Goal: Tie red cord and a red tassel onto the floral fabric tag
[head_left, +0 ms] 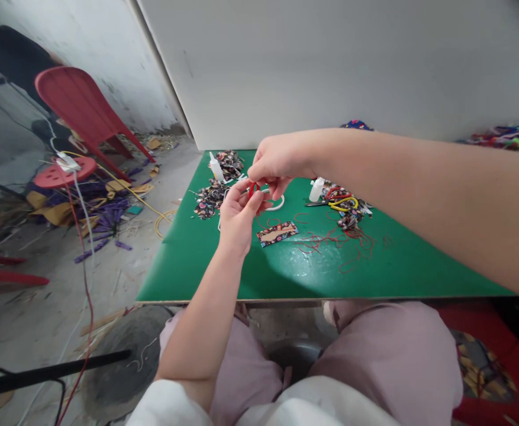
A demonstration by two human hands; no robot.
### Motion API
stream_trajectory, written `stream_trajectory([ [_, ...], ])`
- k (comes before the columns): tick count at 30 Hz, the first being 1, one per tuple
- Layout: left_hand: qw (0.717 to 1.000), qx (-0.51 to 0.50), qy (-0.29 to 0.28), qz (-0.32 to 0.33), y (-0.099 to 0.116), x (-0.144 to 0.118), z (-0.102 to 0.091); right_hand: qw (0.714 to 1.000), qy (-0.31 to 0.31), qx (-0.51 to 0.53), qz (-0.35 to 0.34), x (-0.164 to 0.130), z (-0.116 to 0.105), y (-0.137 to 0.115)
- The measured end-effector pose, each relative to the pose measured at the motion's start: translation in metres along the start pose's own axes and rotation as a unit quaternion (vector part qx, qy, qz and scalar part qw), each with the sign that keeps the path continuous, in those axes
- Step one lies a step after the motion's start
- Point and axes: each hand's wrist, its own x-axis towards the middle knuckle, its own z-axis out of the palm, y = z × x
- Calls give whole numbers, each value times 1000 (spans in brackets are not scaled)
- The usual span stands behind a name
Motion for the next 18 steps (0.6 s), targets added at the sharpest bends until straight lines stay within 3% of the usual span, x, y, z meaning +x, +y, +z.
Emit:
stream_trajectory([
  [4, 994, 73, 68, 51, -6, -1, 2, 999, 26, 26, -5, -3, 1, -4],
  [7, 991, 86, 80, 61, -9, -2, 1, 999, 31, 16, 4, -4, -1, -5],
  [12, 996, 62, 63, 27, -15, -3, -5, 999, 43, 30, -4, -4, -6, -3],
  [18, 995, 64, 62, -37, -24, 5, -27, 998, 43, 43, -18, -4, -6, -3],
])
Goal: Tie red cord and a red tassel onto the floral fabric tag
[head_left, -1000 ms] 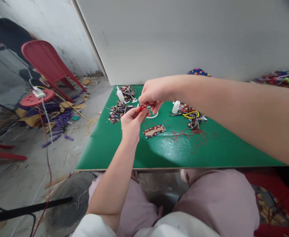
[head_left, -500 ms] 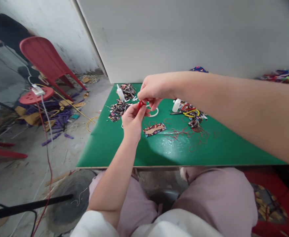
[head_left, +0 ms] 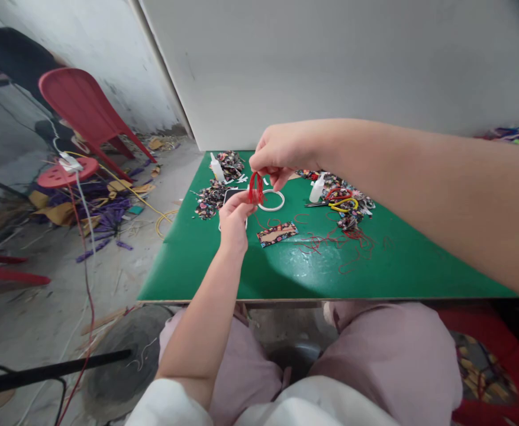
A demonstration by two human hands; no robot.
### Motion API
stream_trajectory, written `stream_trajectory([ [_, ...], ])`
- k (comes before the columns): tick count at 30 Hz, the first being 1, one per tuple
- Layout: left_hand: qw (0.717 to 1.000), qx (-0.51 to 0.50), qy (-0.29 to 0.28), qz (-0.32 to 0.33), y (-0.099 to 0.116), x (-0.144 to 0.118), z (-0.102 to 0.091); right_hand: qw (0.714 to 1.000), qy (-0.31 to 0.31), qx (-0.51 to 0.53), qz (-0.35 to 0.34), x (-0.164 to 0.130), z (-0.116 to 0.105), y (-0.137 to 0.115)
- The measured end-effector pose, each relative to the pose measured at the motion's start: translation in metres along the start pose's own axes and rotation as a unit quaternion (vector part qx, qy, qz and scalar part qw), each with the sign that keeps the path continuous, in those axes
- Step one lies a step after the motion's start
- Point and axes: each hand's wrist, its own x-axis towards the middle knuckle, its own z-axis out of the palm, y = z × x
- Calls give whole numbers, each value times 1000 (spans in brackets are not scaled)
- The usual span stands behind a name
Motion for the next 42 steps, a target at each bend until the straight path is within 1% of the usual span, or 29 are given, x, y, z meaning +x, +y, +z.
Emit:
stream_trajectory([
  [2, 999, -21, 13, 20, 4, 3, -3, 1000, -8, -15, 8, 1, 1, 1],
  [3, 999, -37, 10, 34, 8, 4, -3, 999, -15, -27, 12, 2, 1, 1],
  [5, 996, -64, -23, 54, 18, 2, 1, 998, -27, -57, 15, 4, 2, 2],
  [7, 994, -72, -58, 59, 27, -2, 7, 996, -44, -75, 11, 5, 4, 2],
  [9, 994, -61, -67, 68, 33, -7, 13, 996, -59, -73, 1, 5, 6, 0],
  [11, 995, -26, -58, 81, 34, -11, 16, 995, -70, -74, -5, 4, 8, -4],
  [14, 995, 39, -34, 90, 32, -12, 18, 990, -68, -122, 0, 1, 9, -11],
  [16, 994, 57, -21, 88, 31, -12, 17, 984, -71, -164, 4, 0, 9, -15],
  [18, 995, 58, -26, 76, 30, -13, 17, 978, -70, -199, 6, 0, 9, -18],
  [20, 995, 59, -51, 61, 30, -13, 16, 970, -61, -237, 3, 1, 7, -19],
  [23, 991, 82, -105, 24, 27, -13, 12, 959, -58, -277, -9, 3, 4, -19],
  [27, 969, 141, -200, -43, 26, -8, -1, 951, -73, -301, -15, 5, 1, -20],
  [29, 970, 109, -213, -52, 28, -6, -5, 947, -86, -308, -19, 4, 0, -22],
  [32, 979, -7, -198, -39, 35, -5, -2, 945, -108, -308, -29, 3, 2, -25],
  [34, 980, -63, -186, -28, 37, -7, 2, 944, -110, -308, -39, 3, 5, -25],
  [38, 980, -96, -175, -8, 30, -10, 7, 943, -100, -312, -59, 4, 8, -25],
  [42, 984, -105, -145, 2, 24, -9, 4, 941, -122, -299, -95, 3, 6, -24],
])
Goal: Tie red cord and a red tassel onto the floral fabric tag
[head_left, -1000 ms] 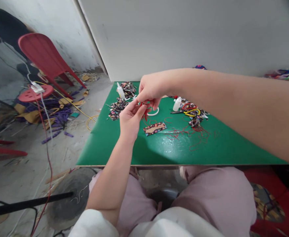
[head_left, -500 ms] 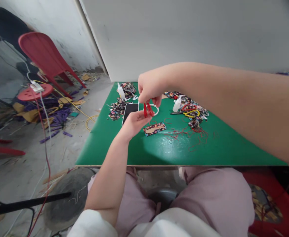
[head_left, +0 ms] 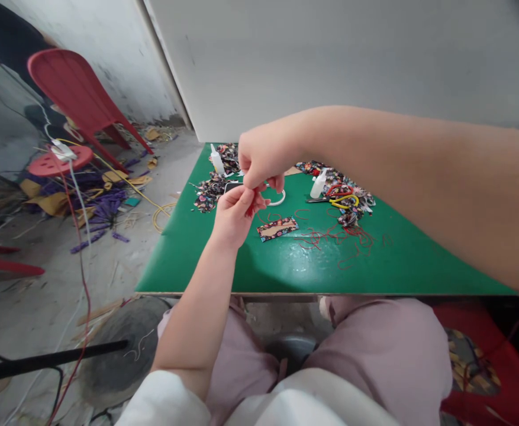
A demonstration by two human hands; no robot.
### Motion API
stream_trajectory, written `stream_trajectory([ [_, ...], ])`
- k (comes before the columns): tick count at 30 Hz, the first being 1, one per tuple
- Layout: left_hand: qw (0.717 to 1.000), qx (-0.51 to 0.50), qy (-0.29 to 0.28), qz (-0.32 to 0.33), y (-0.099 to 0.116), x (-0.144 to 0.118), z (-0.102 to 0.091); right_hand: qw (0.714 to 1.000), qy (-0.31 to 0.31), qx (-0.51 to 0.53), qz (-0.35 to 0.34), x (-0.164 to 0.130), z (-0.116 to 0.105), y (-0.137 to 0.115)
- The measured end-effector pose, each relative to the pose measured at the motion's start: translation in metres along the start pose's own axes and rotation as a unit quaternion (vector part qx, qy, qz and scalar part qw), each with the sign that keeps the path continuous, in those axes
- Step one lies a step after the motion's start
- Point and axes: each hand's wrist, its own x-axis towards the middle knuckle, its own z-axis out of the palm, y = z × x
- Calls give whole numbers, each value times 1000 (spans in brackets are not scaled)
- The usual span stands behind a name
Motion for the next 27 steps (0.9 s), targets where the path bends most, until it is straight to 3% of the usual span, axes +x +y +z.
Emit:
stream_trajectory([
  [7, 999, -23, 20, -34, 3, 1, 2, 999, 48, 15, -11, -12, -8, 7],
  [14, 996, -51, 16, -75, 1, 0, 3, 981, 97, 168, -25, -19, -14, 29],
  [19, 990, 15, -15, -141, -4, 1, -7, 958, 114, 253, -75, -21, -14, 47],
  [21, 986, 67, 5, -155, -6, 4, -13, 951, 117, 273, -92, -21, -13, 52],
  [23, 986, 107, 66, -110, -7, 7, -17, 945, 119, 289, -94, -20, -10, 54],
  [25, 985, 123, 118, -25, -4, 9, -16, 944, 106, 300, -82, -17, -5, 52],
  [27, 984, 117, 122, 51, 4, 8, -9, 948, 85, 301, -54, -13, 0, 47],
])
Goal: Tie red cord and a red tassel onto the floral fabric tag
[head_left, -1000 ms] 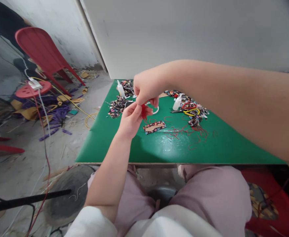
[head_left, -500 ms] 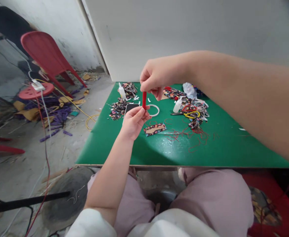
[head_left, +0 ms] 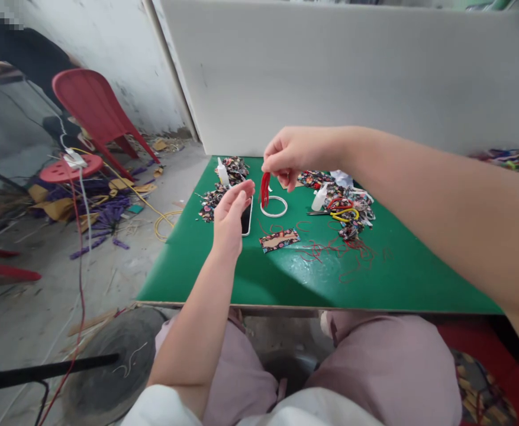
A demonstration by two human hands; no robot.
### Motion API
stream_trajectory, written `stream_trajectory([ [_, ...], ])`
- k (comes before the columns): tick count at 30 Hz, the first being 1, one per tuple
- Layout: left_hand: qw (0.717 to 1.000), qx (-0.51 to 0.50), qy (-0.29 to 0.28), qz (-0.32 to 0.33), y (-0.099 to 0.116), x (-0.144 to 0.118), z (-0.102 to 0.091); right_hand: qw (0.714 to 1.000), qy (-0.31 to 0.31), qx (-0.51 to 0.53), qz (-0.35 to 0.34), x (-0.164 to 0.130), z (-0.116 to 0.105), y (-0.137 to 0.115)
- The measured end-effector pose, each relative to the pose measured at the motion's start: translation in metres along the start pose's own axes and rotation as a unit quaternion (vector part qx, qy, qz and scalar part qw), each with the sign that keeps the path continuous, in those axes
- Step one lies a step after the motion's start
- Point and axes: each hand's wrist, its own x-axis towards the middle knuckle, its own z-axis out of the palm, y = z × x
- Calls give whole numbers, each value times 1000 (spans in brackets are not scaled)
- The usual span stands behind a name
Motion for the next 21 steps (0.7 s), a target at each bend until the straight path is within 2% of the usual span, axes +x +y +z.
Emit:
stream_trajectory([
  [2, 999, -22, -27, 31, 10, -4, 6, 999, -1, -24, 42, 3, 9, -1],
  [5, 996, -56, -66, -6, 20, -9, 13, 998, -21, -43, 47, 6, 21, -5],
  [14, 992, -66, -41, -103, 20, -10, 10, 995, -50, -82, 40, 5, 28, -10],
  [17, 994, -51, -31, -89, 20, -10, 10, 993, -45, -101, 48, 4, 28, -9],
  [21, 999, 26, -10, -17, 20, -11, 9, 994, -53, -82, 58, 1, 28, -10],
])
